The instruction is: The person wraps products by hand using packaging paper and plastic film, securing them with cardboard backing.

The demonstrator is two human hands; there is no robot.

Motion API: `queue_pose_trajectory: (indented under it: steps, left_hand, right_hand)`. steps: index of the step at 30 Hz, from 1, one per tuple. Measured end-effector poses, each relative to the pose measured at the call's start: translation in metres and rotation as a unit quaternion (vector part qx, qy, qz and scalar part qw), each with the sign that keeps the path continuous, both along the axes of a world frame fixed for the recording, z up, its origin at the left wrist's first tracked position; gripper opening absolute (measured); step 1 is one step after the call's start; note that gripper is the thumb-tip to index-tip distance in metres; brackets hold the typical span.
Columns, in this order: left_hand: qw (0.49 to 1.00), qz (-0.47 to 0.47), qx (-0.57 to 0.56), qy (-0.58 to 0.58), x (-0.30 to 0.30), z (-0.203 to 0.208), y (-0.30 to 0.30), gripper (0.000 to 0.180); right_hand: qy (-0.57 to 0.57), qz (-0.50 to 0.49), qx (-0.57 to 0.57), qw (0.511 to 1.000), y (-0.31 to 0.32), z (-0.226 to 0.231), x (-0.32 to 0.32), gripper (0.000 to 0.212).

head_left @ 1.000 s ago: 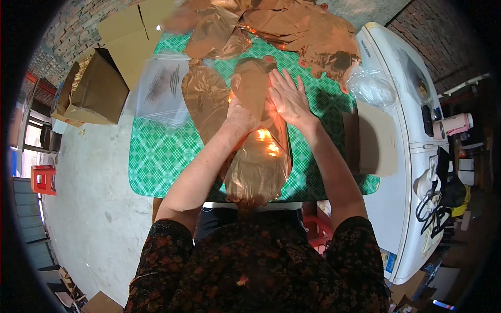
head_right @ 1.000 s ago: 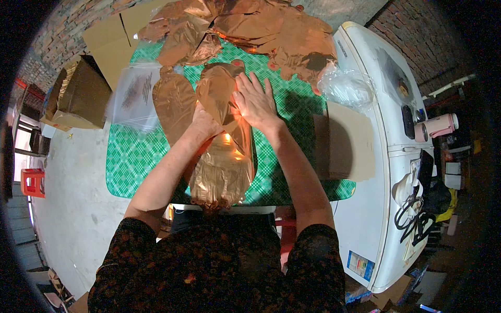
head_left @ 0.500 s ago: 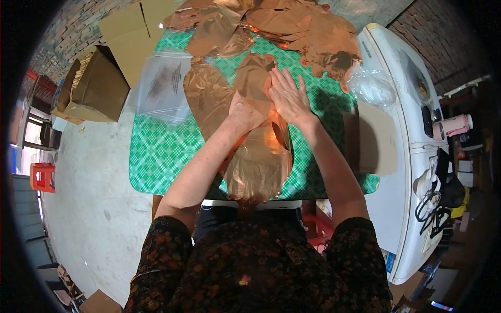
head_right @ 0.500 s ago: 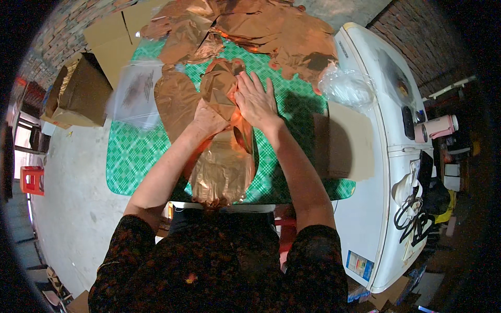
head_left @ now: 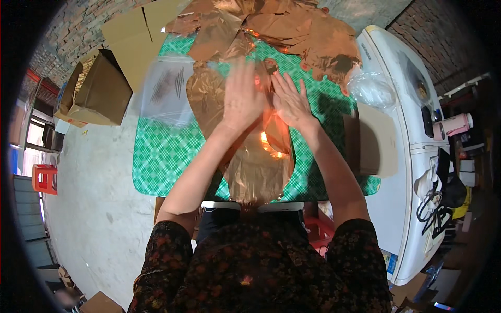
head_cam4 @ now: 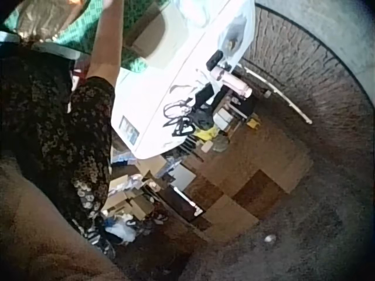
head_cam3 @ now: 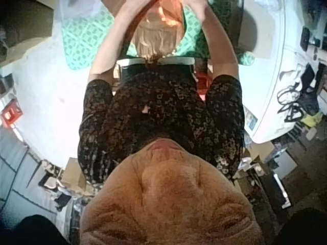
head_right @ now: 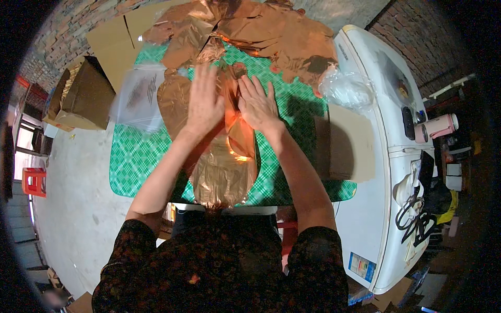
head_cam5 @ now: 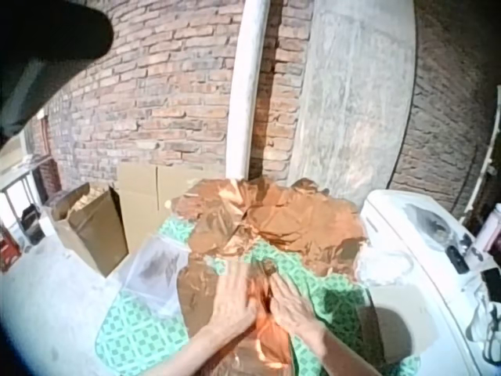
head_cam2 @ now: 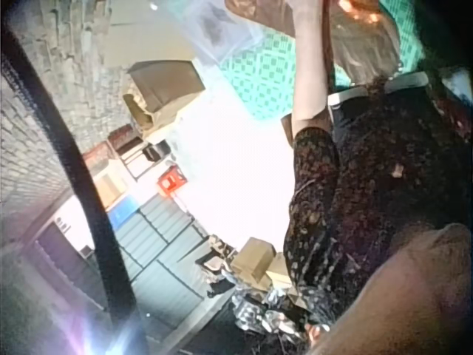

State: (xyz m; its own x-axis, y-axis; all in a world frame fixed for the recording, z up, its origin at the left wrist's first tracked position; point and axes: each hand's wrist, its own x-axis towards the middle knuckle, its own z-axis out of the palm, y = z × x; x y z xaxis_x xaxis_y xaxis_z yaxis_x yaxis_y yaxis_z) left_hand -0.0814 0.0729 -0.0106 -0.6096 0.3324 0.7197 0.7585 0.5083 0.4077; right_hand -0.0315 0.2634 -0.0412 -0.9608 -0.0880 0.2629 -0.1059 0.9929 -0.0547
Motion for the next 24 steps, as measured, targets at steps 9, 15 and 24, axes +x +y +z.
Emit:
queue_pose_trajectory:
  steps: [9, 15, 24]
  left_hand:
    - [0.994, -0.105, 0.014, -0.014, -0.011, 0.059, 0.013, 0.050]
    - [0.966, -0.150, -0.113, -0.178, -0.031, 0.006, 0.039, 0.050]
    - [0.969, -0.173, -0.105, -0.140, -0.040, -0.016, 0.047, 0.053]
  right_hand:
    - [-0.099, -0.041, 0.110, 0.988, -0.008, 0.016, -0.001, 0.064]
    - [-0.025, -0.011, 0.032, 0.999, -0.012, 0.013, 0.000, 0.060]
    - [0.009, -0.007, 0.048, 0.999, -0.002, -0.002, 0.002, 0.061]
